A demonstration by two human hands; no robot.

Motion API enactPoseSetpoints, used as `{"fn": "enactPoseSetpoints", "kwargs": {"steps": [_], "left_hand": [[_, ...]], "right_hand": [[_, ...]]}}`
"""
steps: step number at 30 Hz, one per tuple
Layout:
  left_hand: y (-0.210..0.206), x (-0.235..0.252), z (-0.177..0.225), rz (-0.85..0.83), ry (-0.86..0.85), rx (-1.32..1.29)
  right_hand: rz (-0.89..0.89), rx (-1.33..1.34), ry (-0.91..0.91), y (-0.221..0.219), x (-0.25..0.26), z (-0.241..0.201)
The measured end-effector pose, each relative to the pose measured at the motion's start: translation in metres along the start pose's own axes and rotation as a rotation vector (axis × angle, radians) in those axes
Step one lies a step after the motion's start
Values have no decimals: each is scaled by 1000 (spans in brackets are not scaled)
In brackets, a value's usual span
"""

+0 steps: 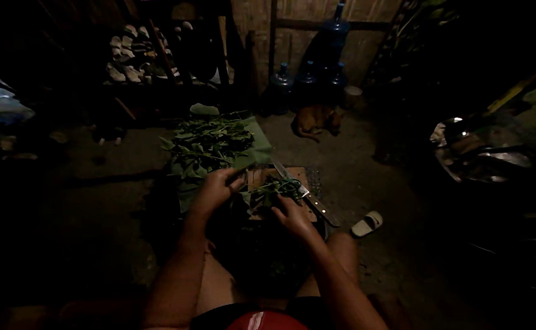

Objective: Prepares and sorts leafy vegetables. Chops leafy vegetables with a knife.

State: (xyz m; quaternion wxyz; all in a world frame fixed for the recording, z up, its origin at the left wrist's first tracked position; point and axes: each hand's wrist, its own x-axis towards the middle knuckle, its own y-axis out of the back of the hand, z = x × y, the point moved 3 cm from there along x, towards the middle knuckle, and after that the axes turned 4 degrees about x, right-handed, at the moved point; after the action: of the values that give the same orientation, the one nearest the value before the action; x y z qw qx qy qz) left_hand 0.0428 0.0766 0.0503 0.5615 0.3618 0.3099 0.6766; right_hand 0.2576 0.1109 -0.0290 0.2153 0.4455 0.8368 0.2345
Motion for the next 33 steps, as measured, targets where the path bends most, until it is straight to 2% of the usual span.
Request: {"fn": "enactPoseSetpoints", "kwargs": {"steps": [3, 5, 8, 11, 14, 18, 20, 25, 28, 33], "left_hand": [[18, 8, 9, 13, -103, 67], [15, 22, 22, -55, -138, 139], [-7, 49, 41, -220, -124, 222], [-36, 74, 44, -338, -123, 242], [-63, 87, 31, -384, -105, 162], [-107, 87, 9, -349, -101, 71], [-118, 85, 1, -296, -100, 18], [-114, 83, -10, -308, -37, -165], [-112, 87, -22, -342, 84, -323], [-113, 88, -35, -369, 161, -591]], "right_hand": [[-15, -36, -9, -9, 6, 0], [-22, -35, -11, -12, 9, 0], [-31, -59, -16, -12, 11, 2], [-33, -124, -14, 1, 3, 2], [35, -166, -1, 24, 1, 1], [319, -261, 69, 49, 23, 12], [390, -318, 98, 55, 36, 18], [332, -282, 212, 47, 33, 6], [236, -208, 265, 24, 26, -4], [173, -167, 94, -4, 32, -11]]}}
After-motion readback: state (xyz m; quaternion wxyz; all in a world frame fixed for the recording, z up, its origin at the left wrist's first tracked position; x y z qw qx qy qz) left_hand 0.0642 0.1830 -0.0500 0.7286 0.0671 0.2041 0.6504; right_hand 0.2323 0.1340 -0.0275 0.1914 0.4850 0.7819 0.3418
